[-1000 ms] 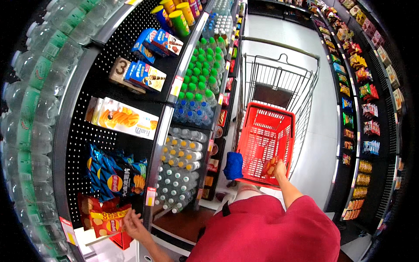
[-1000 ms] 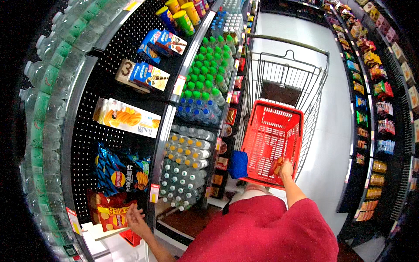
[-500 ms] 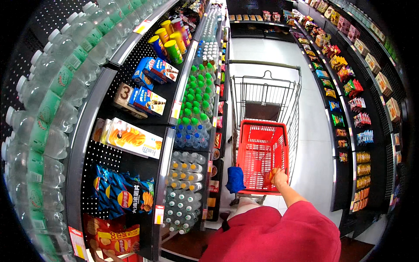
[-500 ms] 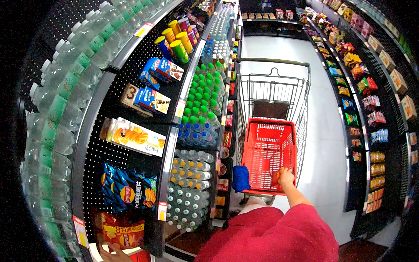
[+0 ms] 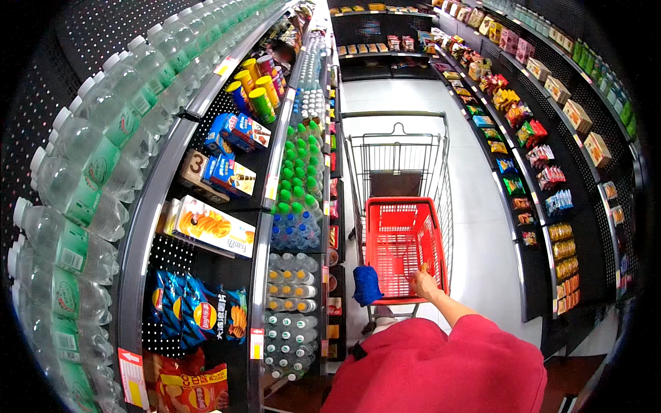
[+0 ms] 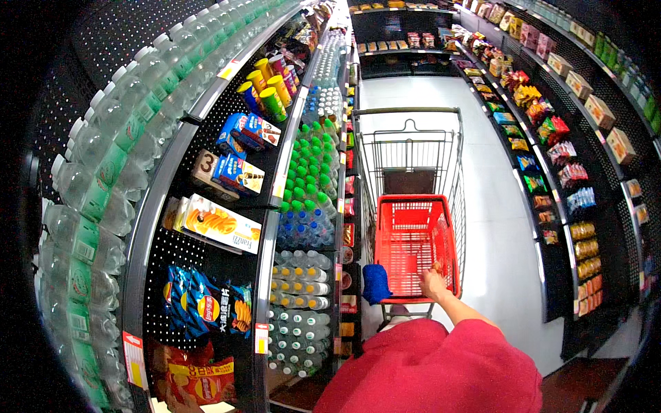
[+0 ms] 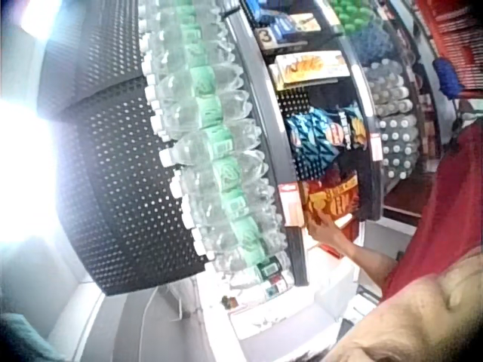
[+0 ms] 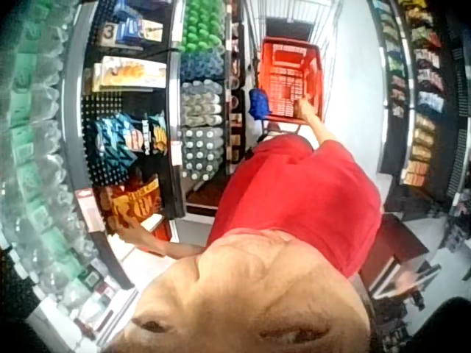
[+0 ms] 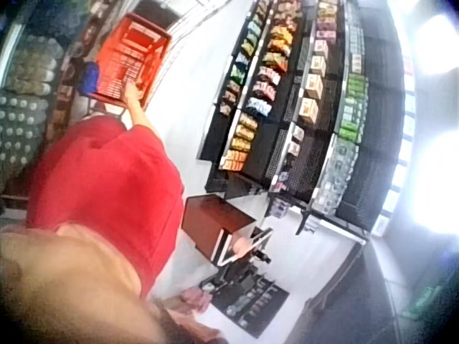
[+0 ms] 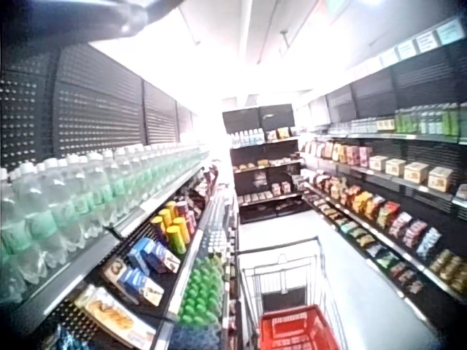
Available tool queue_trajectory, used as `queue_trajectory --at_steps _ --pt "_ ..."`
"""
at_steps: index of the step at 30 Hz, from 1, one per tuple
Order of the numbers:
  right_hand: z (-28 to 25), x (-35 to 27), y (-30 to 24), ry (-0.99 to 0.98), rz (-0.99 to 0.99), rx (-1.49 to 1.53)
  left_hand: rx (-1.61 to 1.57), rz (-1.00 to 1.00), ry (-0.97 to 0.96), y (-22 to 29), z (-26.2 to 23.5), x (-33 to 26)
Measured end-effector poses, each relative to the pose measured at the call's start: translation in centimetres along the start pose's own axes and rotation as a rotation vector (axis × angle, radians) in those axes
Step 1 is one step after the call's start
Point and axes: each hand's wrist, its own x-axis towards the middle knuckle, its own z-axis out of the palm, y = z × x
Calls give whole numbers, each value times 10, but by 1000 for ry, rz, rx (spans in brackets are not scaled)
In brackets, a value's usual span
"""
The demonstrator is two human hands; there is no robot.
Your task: The person moves a red shopping basket into a metal cart, then wipes a shelf with a blue cloth. They pick up snack packages from the shelf and place them into the basket, then return them to the shelf. The person repeats this process with multiple snack items and boxes, occasionally wiping the shelf between actions.
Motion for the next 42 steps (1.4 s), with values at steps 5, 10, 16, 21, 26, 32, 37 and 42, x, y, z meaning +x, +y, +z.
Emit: queue_trajectory --at_steps 5,10,16,21,26,32,37,42 --pt "-26 -21 -47 21 -100 45 -66 -185 -68 -29 0 -18" --pt "-23 -22 -65 15 -261 80 -240 -250 -30 -64 8 -39" --pt "-29 -28 -116 -13 -423 126 -372 -412 -35 -30 -18 -45" --pt "-68 -39 -202 6 -598 291 -520 -299 57 -18 -58 -50" --pt "-141 -70 -290 -83 -756 545 -651 -45 -118 32 -65 -34" --pt "-228 -115 -353 -10 -1189 700 -808 378 -417 149 -15 -24" --pt "-237 -121 -336 36 -1241 461 -1000 368 -683 230 36 -45" --pt "-216 -105 -287 83 -1036 208 -1096 600 -666 291 76 -55"
